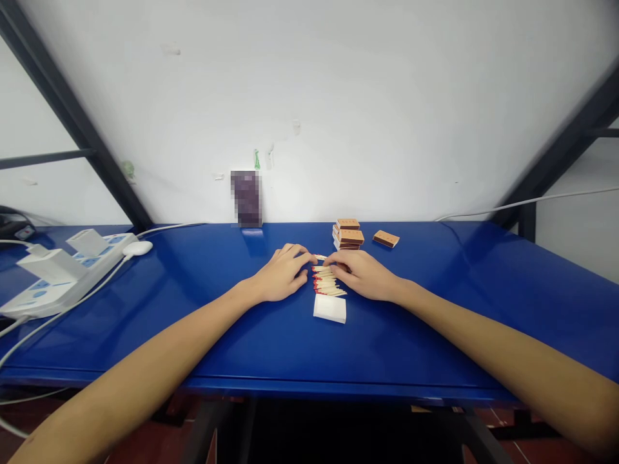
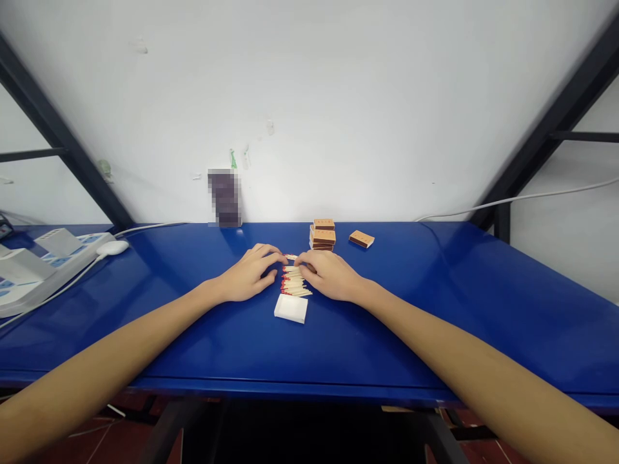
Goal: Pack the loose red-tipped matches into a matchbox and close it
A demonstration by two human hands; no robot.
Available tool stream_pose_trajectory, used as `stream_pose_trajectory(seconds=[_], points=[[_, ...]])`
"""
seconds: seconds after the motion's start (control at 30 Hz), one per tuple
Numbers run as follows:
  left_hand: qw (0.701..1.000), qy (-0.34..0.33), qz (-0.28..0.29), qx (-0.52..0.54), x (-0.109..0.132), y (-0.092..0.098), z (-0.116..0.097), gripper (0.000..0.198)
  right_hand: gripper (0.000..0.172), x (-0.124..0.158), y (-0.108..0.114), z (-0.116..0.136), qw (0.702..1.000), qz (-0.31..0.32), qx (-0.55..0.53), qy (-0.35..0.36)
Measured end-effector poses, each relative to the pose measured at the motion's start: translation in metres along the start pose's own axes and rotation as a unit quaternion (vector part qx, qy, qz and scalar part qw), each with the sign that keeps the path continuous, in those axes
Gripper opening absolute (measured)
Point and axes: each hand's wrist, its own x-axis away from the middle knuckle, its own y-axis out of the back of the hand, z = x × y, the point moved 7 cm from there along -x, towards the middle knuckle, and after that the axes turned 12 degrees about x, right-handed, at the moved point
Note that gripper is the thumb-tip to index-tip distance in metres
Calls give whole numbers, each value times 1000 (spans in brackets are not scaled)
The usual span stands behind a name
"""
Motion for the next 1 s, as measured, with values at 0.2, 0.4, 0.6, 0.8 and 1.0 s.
stream_pose_trajectory(seconds=[0.2, 0.4, 0.6, 0.8, 1.0], points=[[998, 42, -5, -46, 1, -1, 5, 47, 36, -1, -1, -1, 998, -3, 33, -47], [994, 97, 18, -53, 2, -4, 14, 50, 36, -1, -2, 0, 998, 7, 48, -41], [994, 95, 22, -50, 2, -4, 13, 50, 34, -1, -2, 0, 999, 3, 39, -33], [995, 89, 21, -45, 2, -4, 13, 49, 34, -1, -2, -1, 999, 3, 36, -29], [995, 89, 27, -41, 1, -4, 12, 51, 35, -1, -4, -3, 999, 4, 39, -27]])
